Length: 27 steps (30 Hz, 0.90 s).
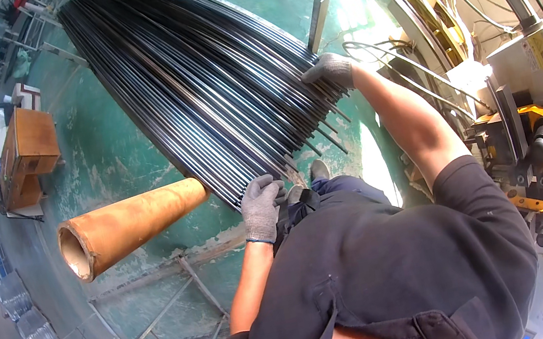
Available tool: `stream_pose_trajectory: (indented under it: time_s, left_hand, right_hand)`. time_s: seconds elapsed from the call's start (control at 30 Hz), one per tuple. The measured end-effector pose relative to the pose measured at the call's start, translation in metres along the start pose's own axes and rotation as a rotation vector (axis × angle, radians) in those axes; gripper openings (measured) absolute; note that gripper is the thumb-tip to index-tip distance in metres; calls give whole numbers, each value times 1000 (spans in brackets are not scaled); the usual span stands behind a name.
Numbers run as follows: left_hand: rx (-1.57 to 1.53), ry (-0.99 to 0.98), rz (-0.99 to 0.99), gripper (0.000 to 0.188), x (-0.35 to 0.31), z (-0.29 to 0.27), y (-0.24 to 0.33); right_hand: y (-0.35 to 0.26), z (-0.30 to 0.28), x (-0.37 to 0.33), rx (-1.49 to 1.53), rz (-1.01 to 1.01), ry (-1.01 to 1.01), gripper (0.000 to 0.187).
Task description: The person repeatedly picks bundles of long metal rods from a floor stack and feeds them into a yellow industrial machine. The rods are inserted into the machine's rollers and then released as the machine processes them. The cycle of picking, feeding, and releasing continues throughout the clip.
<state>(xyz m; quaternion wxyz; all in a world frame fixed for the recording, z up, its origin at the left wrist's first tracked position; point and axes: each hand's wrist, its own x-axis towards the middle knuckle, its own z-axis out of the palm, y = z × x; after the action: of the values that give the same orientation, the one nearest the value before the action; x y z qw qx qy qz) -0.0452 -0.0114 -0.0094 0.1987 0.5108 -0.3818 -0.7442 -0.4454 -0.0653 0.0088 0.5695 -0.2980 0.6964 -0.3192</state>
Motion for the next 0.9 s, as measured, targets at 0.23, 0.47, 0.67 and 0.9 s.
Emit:
stream_pose_trajectory:
  time_s: [0.23,0.47,0.67,0.9]
  left_hand:
    - [40,-30,-38,31,-11,11,8]
    - [3,-174,-22,32,4,19,14]
    - [-59,-252,-21,33,52,37,32]
    - [-366,-454,-199,31,139,76,31]
  right_hand:
    - [22,6,2,456,52,-161,31]
    - [-25,45,-49,41,120,-4,45]
    - [29,84,-159,-369,175,109,48]
    - [209,157,-374,-671,284,270,46]
